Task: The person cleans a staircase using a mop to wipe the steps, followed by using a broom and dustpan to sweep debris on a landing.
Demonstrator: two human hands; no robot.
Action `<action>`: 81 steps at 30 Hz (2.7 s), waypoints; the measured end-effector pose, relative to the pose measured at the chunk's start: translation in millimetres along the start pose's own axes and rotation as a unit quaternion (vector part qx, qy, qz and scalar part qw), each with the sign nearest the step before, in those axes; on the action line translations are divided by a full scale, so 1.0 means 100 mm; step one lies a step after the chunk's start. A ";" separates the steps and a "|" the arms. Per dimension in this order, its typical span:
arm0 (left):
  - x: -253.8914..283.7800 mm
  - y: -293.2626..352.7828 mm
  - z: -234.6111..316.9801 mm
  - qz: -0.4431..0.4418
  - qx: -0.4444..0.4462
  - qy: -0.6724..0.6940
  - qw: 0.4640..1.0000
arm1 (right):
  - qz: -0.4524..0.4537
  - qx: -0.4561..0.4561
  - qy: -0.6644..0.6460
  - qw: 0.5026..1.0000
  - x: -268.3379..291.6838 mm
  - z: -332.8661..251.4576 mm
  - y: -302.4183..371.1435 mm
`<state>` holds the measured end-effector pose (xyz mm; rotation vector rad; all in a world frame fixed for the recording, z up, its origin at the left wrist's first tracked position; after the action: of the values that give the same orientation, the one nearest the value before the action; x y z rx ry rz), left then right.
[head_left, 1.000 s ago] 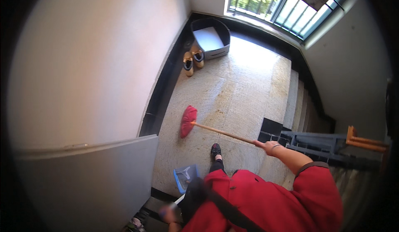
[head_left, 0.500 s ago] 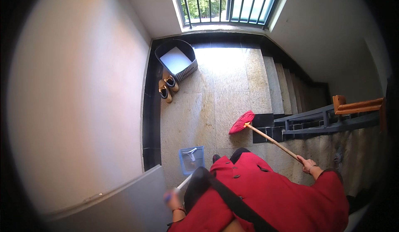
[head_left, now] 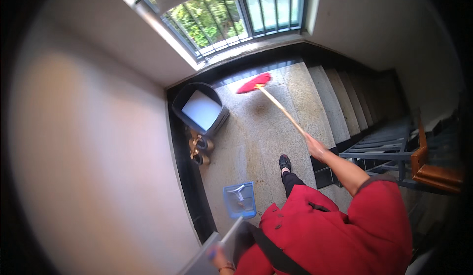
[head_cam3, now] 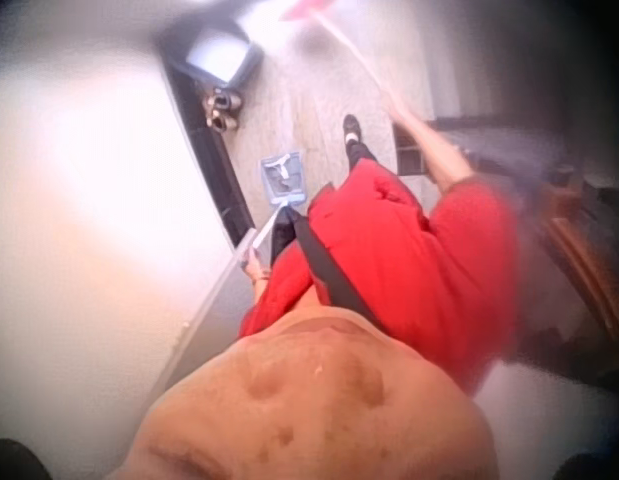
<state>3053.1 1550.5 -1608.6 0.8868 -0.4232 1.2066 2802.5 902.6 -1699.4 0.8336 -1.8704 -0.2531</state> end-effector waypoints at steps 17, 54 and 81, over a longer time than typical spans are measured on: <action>-0.92 -0.78 3.14 0.013 0.161 0.294 0.942 | -0.120 -0.190 0.173 0.959 1.44 0.27 -1.50; -2.47 -1.97 4.05 -0.530 -0.208 0.059 0.820 | -0.050 -0.539 -0.253 0.802 -1.73 -0.55 5.20; -3.00 1.44 2.93 -0.628 -0.335 -0.116 0.692 | 0.026 -0.707 -0.567 0.422 -4.68 -2.64 8.48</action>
<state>2867.1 1148.7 -1590.9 0.4504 -0.2964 -0.3685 2775.8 1881.3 -1479.4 -0.9167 -1.7141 -2.4066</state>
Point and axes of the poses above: each hand's wrist, its own y-axis away from the middle knuckle, its own x-axis out of the back of the hand, z = x × y, the point moved 2 cm from there along -y, towards the middle knuckle, and after that the axes turned 10 degrees about y, right-handed, at the moved point
